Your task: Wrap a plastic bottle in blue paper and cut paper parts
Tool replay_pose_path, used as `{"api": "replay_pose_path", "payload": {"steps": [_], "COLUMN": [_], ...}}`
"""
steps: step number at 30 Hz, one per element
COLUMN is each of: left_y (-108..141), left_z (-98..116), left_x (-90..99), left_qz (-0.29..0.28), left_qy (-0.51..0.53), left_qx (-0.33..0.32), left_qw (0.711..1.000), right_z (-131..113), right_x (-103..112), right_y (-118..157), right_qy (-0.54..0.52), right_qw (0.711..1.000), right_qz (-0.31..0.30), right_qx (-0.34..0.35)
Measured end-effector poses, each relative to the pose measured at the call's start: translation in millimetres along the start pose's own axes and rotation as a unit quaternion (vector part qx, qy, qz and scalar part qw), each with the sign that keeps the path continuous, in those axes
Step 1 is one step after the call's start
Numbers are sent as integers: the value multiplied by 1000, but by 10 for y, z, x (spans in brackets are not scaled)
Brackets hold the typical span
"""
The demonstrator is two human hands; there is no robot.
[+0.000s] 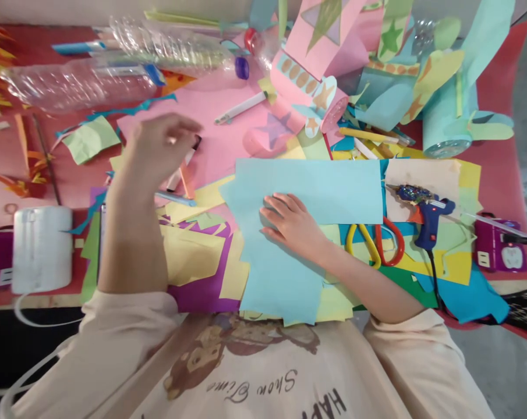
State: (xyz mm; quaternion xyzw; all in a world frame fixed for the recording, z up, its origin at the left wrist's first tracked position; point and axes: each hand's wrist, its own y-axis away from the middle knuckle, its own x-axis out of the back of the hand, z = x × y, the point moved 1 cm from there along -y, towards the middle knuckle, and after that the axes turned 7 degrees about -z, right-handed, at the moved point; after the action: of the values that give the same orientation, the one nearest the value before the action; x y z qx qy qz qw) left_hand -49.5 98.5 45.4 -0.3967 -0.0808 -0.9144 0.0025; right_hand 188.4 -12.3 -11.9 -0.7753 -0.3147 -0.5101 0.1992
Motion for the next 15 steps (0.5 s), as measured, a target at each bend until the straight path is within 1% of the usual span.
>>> {"api": "replay_pose_path", "payload": {"steps": [1,3,5,7,8,9,10,13,14,15], "left_y": [-169,-495,-772,-993,-1084,-1161,-1222,-1295,-1277,-1239], "left_z": [39,128,196,221,210,189,175,149,174,219], "left_x": [32,59,58,40,26,9,-4,9,35,73], "left_qz": [28,32,28,21,2,-26,-27,25,39,40], "left_qy": [-22,-87,-138,-190,-203,-214,-207,-209,-218,-232], "left_qx": [-9,-59,-74,-69,-39,-8,-41,-39,-57,-70], "left_qw": [999,994,987,979,978,976,977,977,973,969], "right_z": [-2,-9,-17,-20,-21,-21,-21,-17,-15,-13], "right_x": [-5,-11,-14,-13,-12,-9,-7,-5,-5,-6], "right_y": [12,31,39,41,40,39,38,33,32,31], "right_qy": [1,-1,-9,-21,-26,-31,-34,-42,-44,-45], "right_qw": [1000,1000,1000,1000,999,999,999,999,999,999], "right_qz": [1,-1,-8,-14,-16,-17,-17,-18,-19,-20], "right_qx": [1,-2,-7,-12,-13,-14,-14,-17,-18,-19]}}
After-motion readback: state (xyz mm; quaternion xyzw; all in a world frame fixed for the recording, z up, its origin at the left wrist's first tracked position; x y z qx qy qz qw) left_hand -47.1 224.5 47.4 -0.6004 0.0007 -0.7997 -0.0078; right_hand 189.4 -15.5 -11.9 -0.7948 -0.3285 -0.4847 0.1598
